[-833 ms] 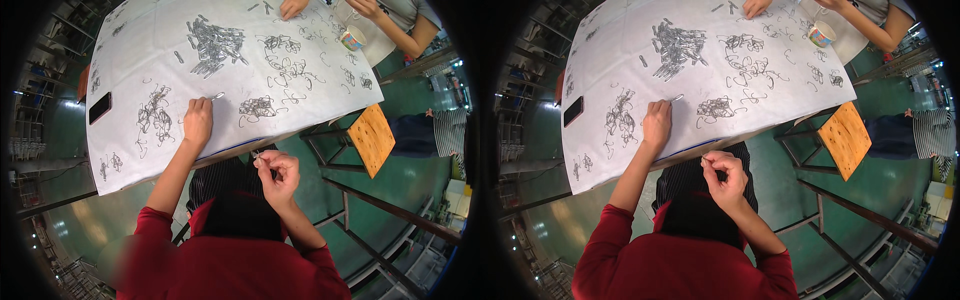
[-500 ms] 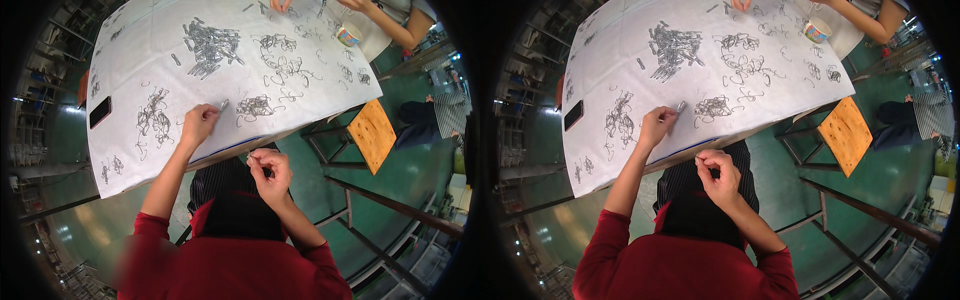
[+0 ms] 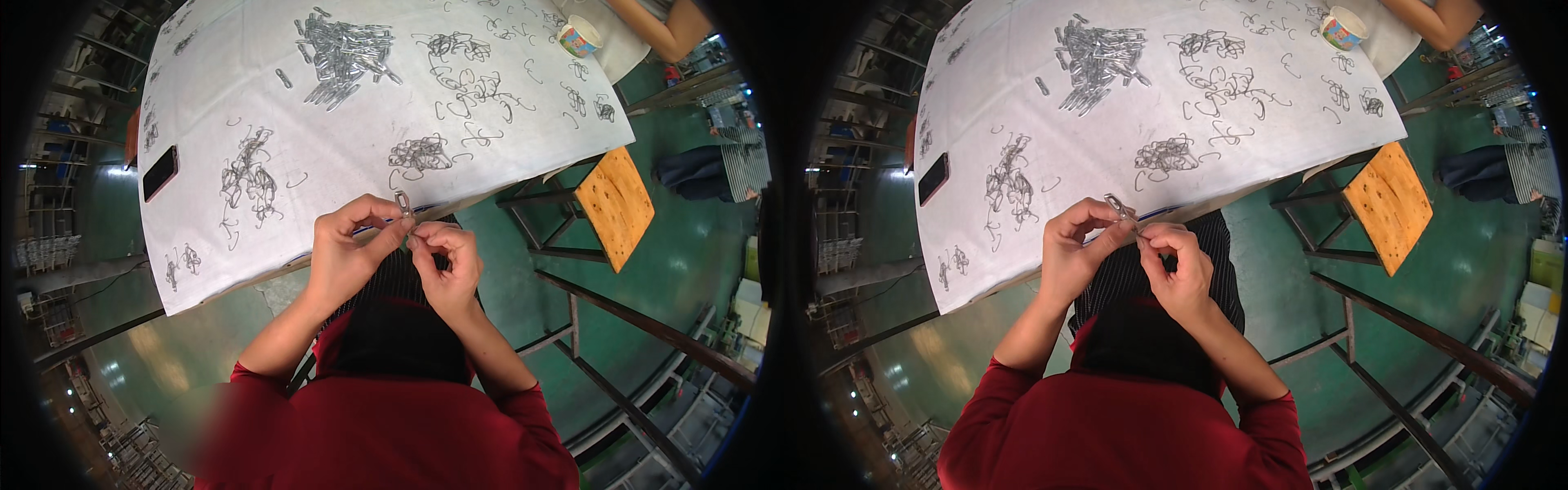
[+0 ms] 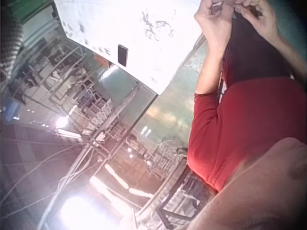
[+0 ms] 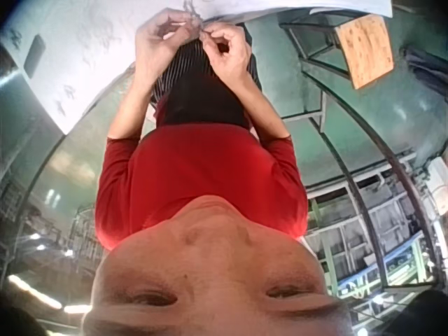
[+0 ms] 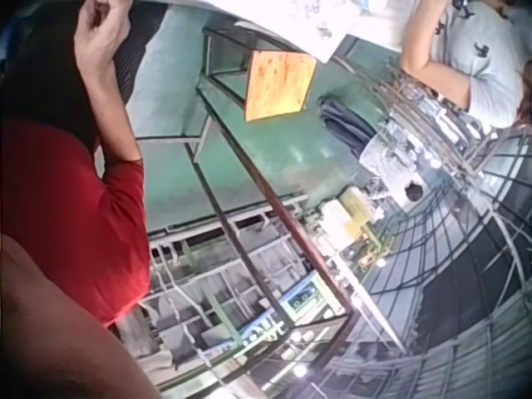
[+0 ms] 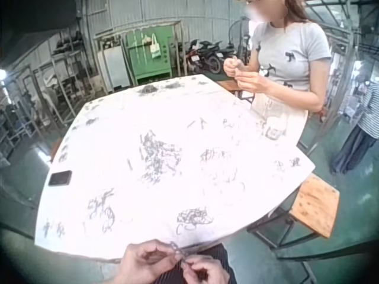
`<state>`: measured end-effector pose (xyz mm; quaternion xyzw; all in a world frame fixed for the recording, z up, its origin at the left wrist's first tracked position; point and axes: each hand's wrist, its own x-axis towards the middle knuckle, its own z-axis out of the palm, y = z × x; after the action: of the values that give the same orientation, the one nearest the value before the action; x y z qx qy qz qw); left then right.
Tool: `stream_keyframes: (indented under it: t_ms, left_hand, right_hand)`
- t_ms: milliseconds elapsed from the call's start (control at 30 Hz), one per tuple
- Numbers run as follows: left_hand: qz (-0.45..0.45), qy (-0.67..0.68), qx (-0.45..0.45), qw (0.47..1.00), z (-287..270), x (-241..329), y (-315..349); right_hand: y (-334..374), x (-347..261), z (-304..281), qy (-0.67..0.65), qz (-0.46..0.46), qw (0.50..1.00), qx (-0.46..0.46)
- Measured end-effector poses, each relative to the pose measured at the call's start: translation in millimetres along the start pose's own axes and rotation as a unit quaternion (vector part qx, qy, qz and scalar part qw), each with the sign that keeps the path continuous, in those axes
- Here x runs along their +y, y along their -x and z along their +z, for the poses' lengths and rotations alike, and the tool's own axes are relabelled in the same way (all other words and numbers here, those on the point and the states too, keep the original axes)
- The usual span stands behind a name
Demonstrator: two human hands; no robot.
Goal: The person sits at a table and repeatedly picks up small metal clips, links them together by hand, and places the assembled clips on a large white sheet. The person occasionally gathers and repositions the clips on the sheet while continuing to assemble more.
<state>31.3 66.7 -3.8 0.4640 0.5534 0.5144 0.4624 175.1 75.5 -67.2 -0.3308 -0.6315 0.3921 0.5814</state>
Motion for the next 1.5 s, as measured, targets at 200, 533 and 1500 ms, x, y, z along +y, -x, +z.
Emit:
stream_keyframes:
  t_ms: [200,533,1500]
  left_hand:
    - [0.045,-0.059,0.022,0.997,-12,-4,11]
    - [0.052,-0.07,0.028,0.996,-5,-4,14]
    - [0.286,-0.212,0.043,0.934,-26,-34,-8]
  right_hand:
    - [-78,34,-44,0.213,0.099,0.972,-0.013]
    - [-230,148,-66,0.562,0.255,0.764,-0.187]
    - [-39,-58,2,-0.159,0.039,0.986,0.026]
